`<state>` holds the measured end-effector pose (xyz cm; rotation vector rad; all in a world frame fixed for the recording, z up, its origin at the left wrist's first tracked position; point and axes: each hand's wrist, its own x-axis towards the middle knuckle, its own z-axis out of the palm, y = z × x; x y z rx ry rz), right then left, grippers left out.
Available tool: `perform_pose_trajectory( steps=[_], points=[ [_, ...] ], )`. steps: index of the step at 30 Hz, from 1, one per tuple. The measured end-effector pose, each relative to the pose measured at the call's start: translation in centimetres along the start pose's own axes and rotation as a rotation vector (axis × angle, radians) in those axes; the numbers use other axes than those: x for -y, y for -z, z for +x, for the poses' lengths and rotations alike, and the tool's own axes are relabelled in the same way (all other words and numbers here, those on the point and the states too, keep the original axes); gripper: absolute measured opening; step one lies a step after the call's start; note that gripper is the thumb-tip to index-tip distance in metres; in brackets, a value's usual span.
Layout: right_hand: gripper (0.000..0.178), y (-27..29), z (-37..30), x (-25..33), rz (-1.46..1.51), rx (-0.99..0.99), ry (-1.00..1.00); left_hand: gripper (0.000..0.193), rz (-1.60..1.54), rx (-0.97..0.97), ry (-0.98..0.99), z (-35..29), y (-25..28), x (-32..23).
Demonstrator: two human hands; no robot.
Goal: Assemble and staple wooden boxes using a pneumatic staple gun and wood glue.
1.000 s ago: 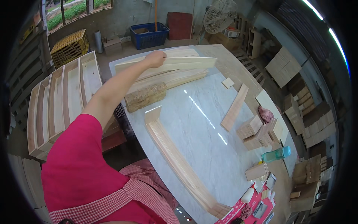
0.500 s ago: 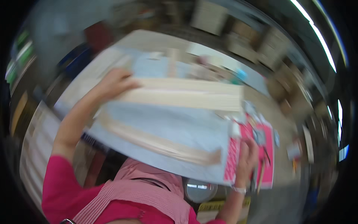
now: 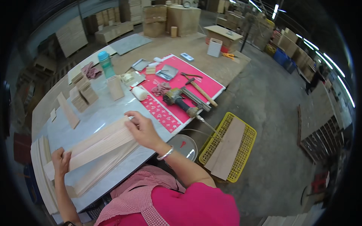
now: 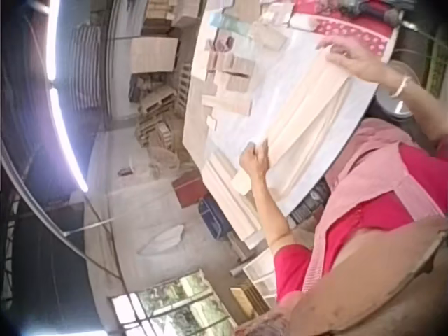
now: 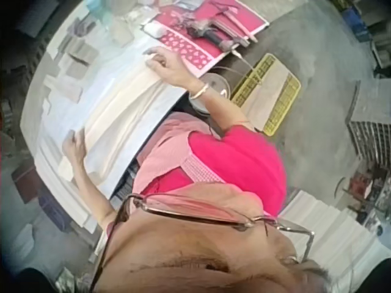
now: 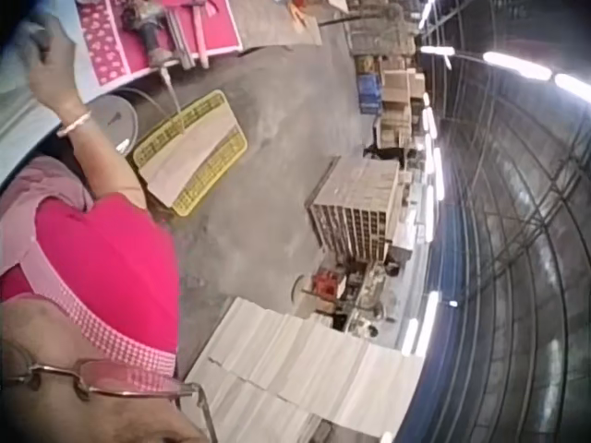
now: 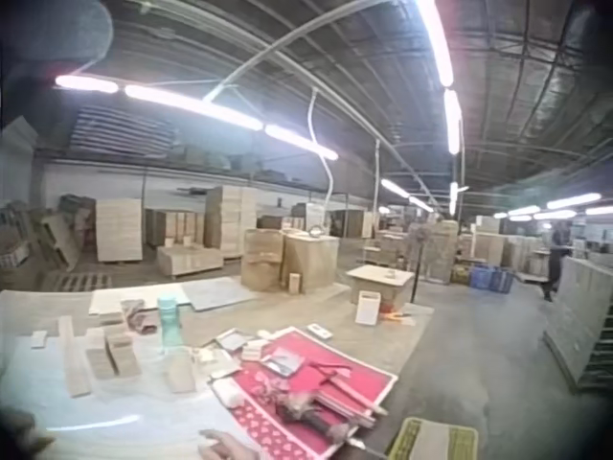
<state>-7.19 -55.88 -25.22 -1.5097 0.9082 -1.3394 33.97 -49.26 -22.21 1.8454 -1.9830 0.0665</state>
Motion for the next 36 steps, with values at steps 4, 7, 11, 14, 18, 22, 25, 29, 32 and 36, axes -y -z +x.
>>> perform_pose_trajectory(
  steps=[4,7,11,14,18,22,25,29,32,36],
  points=[
    [0.030,-1.9,-0.3,0.8,0.089,-0.036,0.052,0.033,0.116,-0.098,-0.047,0.3,1.4,-1.4],
    [0.034,-4.1,-0.9,0.5,0.186,-0.111,0.057,0.062,0.182,-0.191,-0.321,1.6,1.6,-7.4],
    [0.040,-5.2,-1.4,1.2,0.189,-0.135,0.030,0.089,0.060,0.022,-0.545,3.0,-0.5,-18.1],
    [0.044,-5.7,-1.5,1.3,0.177,-0.134,0.016,0.089,0.012,0.022,-0.549,3.9,-2.4,-20.1],
    [0.048,-5.9,-1.9,1.0,0.206,-0.151,0.001,0.085,-0.081,0.073,-0.533,4.4,-2.4,-21.2],
    [0.050,-6.0,-2.5,0.3,0.245,-0.152,-0.028,0.077,-0.142,0.113,-0.513,5.1,-2.7,-22.0],
    [0.051,-5.9,-2.9,-0.5,0.275,-0.155,-0.053,0.072,-0.146,0.139,-0.493,5.2,-3.2,-22.6],
    [0.053,-5.1,-3.6,-1.2,0.257,-0.153,-0.061,0.068,-0.112,0.172,-0.485,4.9,-3.9,-23.5],
    [0.056,-4.5,-4.5,-0.8,0.238,-0.136,-0.084,0.067,-0.086,0.161,-0.526,4.5,-4.3,-24.1],
    [0.057,-4.2,-5.5,-0.6,0.274,-0.143,-0.118,0.068,-0.079,0.144,-0.556,3.9,-4.6,-24.5]
  ],
)
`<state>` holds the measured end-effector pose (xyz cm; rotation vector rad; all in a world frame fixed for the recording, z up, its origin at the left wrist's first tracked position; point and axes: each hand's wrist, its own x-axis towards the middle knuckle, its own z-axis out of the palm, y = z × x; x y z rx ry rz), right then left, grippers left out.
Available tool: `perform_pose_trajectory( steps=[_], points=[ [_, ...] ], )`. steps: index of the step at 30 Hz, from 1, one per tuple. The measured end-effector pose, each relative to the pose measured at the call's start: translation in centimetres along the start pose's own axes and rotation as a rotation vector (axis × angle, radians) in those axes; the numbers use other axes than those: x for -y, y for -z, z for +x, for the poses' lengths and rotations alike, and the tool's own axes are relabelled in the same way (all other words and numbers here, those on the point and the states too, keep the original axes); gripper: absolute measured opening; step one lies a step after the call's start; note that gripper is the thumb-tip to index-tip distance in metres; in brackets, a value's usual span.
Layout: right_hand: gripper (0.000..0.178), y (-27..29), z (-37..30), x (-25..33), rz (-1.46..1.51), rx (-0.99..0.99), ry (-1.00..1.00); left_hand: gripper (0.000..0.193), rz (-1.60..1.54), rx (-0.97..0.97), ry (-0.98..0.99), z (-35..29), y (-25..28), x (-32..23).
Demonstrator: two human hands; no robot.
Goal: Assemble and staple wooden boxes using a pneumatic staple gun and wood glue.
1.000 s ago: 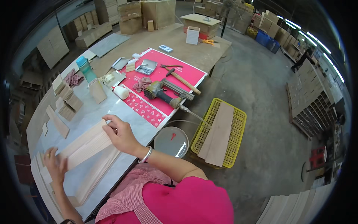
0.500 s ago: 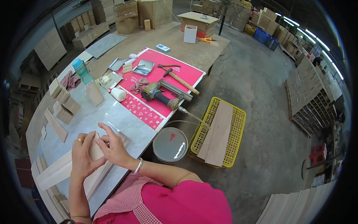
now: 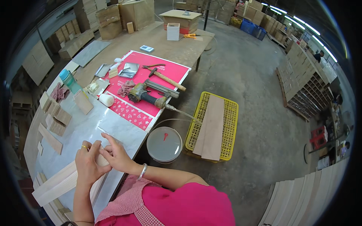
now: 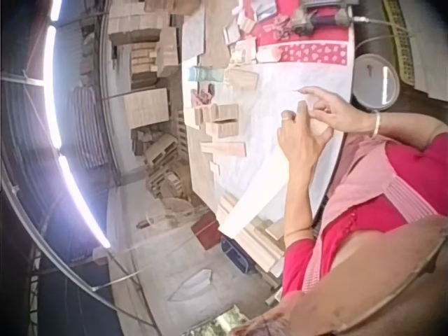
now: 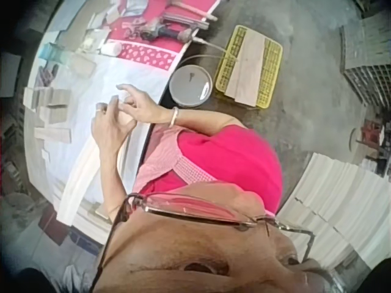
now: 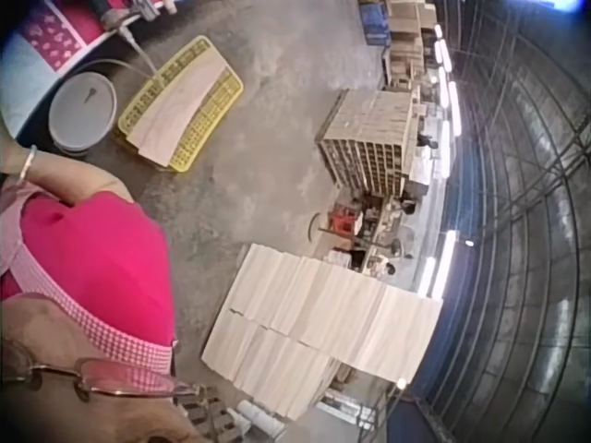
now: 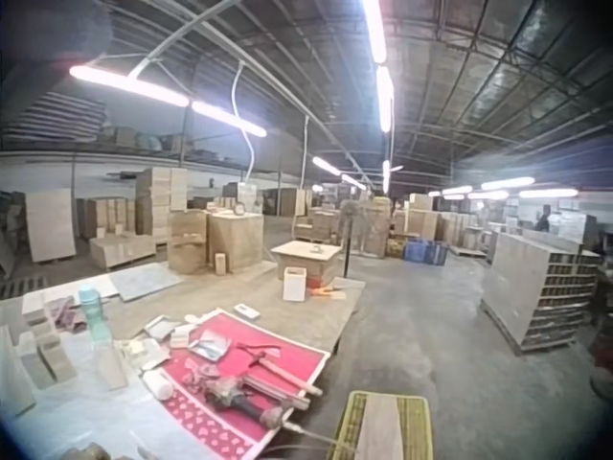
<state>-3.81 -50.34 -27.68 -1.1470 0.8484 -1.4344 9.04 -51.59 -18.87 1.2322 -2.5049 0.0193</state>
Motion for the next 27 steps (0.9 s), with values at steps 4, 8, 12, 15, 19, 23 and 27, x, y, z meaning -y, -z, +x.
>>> perform_pose_trajectory(
  steps=[4,8,12,15,19,23,27],
  points=[
    [0.058,0.2,-1.0,0.0,0.004,0.020,0.000,0.070,-0.009,-0.011,-0.037,-0.5,0.1,-0.3],
    [0.055,0.9,-3.0,1.0,0.132,0.007,-0.058,0.073,0.013,-0.073,-0.006,-0.8,0.6,0.1],
    [0.046,4.2,-6.0,-0.1,-0.130,-0.017,-0.126,0.075,0.037,-0.082,0.075,-1.5,1.6,0.4],
    [0.036,7.4,-10.1,-2.1,-0.393,-0.087,-0.112,0.076,0.012,-0.080,0.099,-2.0,1.7,0.2],
    [0.034,10.9,-16.3,-2.2,-0.692,-0.146,-0.122,0.076,-0.017,-0.138,0.053,-2.8,1.7,0.3],
    [0.035,12.9,-21.7,-0.7,-0.845,-0.223,-0.317,0.075,-0.082,-0.121,0.083,-3.2,1.4,0.2],
    [0.036,13.8,-26.4,1.7,-1.079,-0.234,-0.286,0.075,-0.137,-0.114,0.070,-2.4,1.4,-0.3]
  ],
)
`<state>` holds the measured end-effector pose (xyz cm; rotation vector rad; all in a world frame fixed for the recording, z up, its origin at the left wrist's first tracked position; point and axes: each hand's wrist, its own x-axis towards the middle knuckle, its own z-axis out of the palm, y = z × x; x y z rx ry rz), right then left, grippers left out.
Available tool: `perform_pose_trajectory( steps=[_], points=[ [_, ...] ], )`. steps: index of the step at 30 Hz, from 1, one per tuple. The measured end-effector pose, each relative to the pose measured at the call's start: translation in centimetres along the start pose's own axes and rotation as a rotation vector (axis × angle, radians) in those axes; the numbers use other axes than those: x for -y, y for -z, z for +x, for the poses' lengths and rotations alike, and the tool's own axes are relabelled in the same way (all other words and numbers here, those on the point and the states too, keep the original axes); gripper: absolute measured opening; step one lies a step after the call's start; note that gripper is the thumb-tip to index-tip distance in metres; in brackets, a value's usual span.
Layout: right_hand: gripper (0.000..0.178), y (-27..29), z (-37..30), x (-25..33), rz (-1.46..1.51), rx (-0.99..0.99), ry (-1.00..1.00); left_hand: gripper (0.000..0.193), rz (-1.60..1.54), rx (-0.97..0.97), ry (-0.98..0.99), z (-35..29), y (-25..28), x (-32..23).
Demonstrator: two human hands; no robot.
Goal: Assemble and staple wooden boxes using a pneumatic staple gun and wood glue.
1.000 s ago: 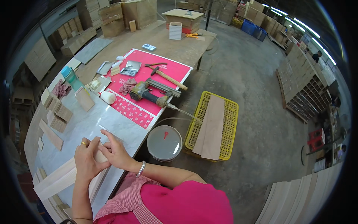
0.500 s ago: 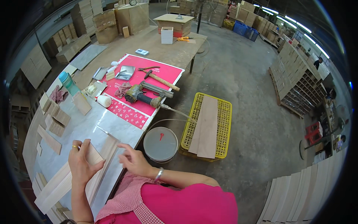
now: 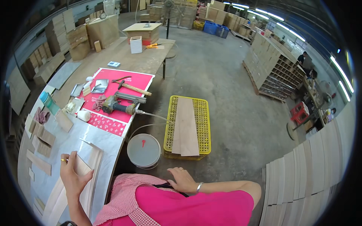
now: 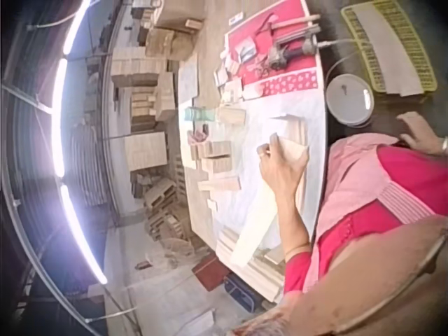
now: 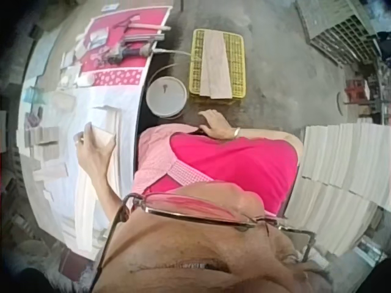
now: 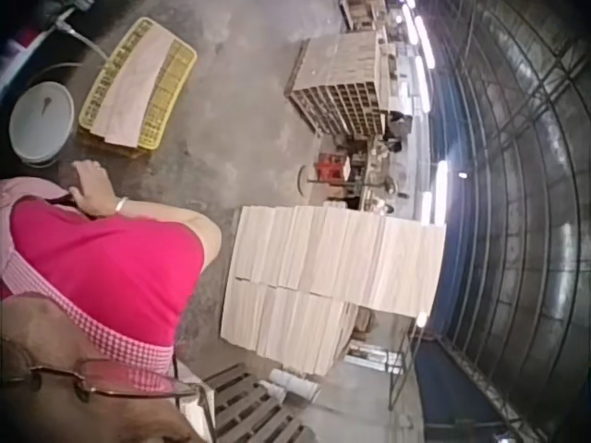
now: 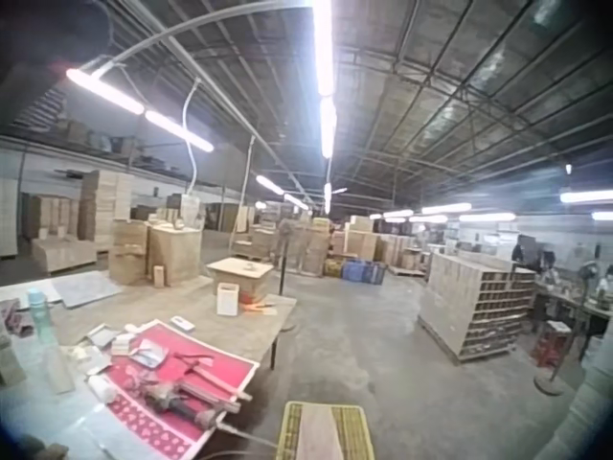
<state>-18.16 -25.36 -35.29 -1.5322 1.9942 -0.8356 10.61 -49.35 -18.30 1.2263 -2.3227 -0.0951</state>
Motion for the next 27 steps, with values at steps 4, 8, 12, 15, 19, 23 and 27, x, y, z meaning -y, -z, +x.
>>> perform_pose_trajectory(
  steps=[4,8,12,15,19,23,27],
  points=[
    [0.035,2.1,-3.3,-1.0,-0.239,0.055,0.064,0.075,-0.046,-0.018,-0.009,0.2,0.0,-0.2],
    [0.035,3.2,-5.2,-2.6,-0.228,1.066,-0.246,0.075,-0.052,-0.035,-0.038,0.7,0.2,-0.7],
    [0.042,4.0,-6.7,-3.0,-0.106,1.260,-0.281,0.076,-0.099,-0.055,-0.025,0.7,0.7,-0.8],
    [0.052,5.6,-5.6,-3.7,-0.179,0.970,-0.308,0.075,-0.110,-0.038,-0.001,0.5,1.0,-0.5],
    [0.056,8.4,-5.5,-4.6,-0.510,0.780,-0.313,0.075,-0.142,-0.037,0.037,0.6,1.2,-0.3],
    [0.069,4.7,-8.4,-8.5,0.122,1.513,-0.654,0.074,-0.168,-0.050,0.001,0.7,1.1,-0.2],
    [0.068,-0.5,-13.6,-14.8,0.388,1.415,-0.461,0.074,-0.205,-0.028,0.017,0.8,1.2,-0.2]
  ],
)
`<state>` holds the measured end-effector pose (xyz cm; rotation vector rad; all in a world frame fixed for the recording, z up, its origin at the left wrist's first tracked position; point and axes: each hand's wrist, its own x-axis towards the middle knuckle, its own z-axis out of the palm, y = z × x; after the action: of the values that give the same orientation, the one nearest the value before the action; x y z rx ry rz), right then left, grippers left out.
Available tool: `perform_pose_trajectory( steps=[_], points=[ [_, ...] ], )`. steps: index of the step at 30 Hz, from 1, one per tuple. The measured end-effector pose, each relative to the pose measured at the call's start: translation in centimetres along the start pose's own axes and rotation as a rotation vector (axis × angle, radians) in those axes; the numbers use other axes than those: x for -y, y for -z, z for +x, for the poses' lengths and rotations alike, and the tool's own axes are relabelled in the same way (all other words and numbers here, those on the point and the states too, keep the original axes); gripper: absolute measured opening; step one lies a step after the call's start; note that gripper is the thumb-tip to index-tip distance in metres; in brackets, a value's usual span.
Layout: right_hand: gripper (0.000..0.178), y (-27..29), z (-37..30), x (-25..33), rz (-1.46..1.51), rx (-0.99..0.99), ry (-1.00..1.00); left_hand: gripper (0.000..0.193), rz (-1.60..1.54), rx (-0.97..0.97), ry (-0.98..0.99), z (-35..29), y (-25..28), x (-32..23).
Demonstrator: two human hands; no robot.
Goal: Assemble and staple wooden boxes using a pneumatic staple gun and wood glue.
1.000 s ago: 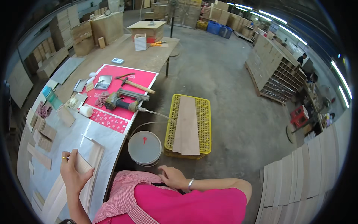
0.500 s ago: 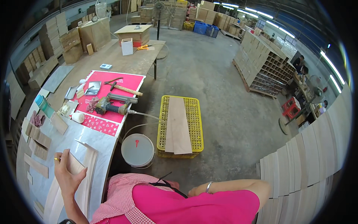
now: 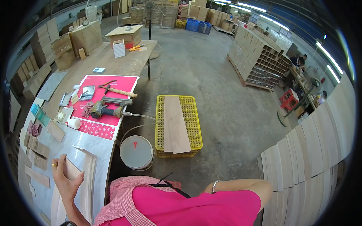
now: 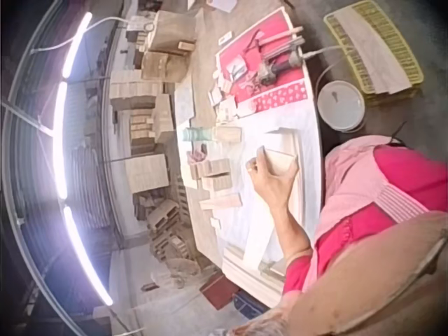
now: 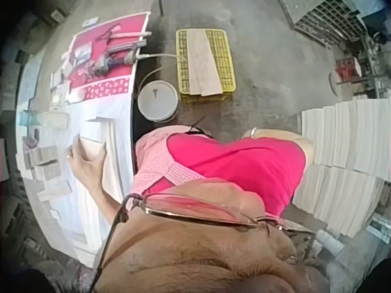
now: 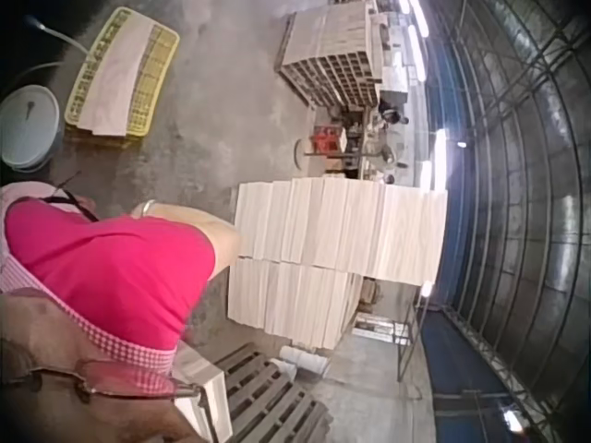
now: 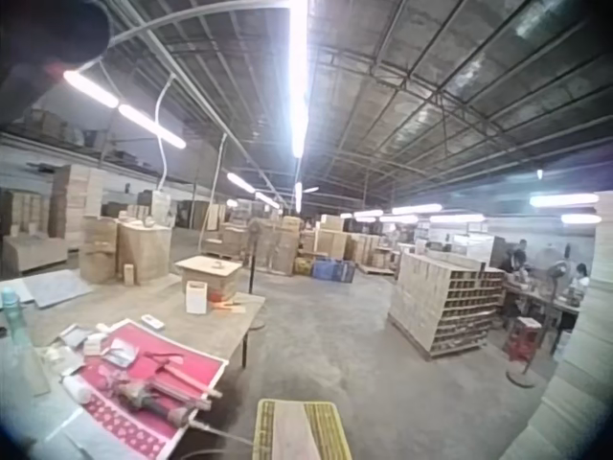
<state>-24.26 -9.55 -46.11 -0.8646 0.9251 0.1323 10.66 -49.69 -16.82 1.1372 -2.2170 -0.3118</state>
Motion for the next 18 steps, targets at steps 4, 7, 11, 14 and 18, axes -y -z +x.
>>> perform_pose_trajectory(
  steps=[4,7,11,14,18],
  points=[
    [0.058,-0.5,-4.2,8.9,0.126,0.058,-0.072,0.074,-0.043,0.032,0.005,0.6,-0.3,-0.1],
    [0.048,1.6,-6.8,14.1,-0.091,-0.040,0.017,0.074,-0.051,0.035,-0.003,0.8,-0.5,0.2],
    [0.044,4.9,-8.6,19.5,-0.309,-0.071,0.044,0.073,-0.031,0.011,0.005,0.8,-0.3,0.7],
    [0.041,6.4,-8.3,19.7,-0.405,0.062,0.017,0.074,0.004,-0.061,0.128,-0.7,1.1,1.7],
    [0.037,12.7,-9.3,21.0,-0.517,0.101,-0.140,0.074,0.058,-0.047,-0.082,1.6,-0.1,1.9]
  ],
)
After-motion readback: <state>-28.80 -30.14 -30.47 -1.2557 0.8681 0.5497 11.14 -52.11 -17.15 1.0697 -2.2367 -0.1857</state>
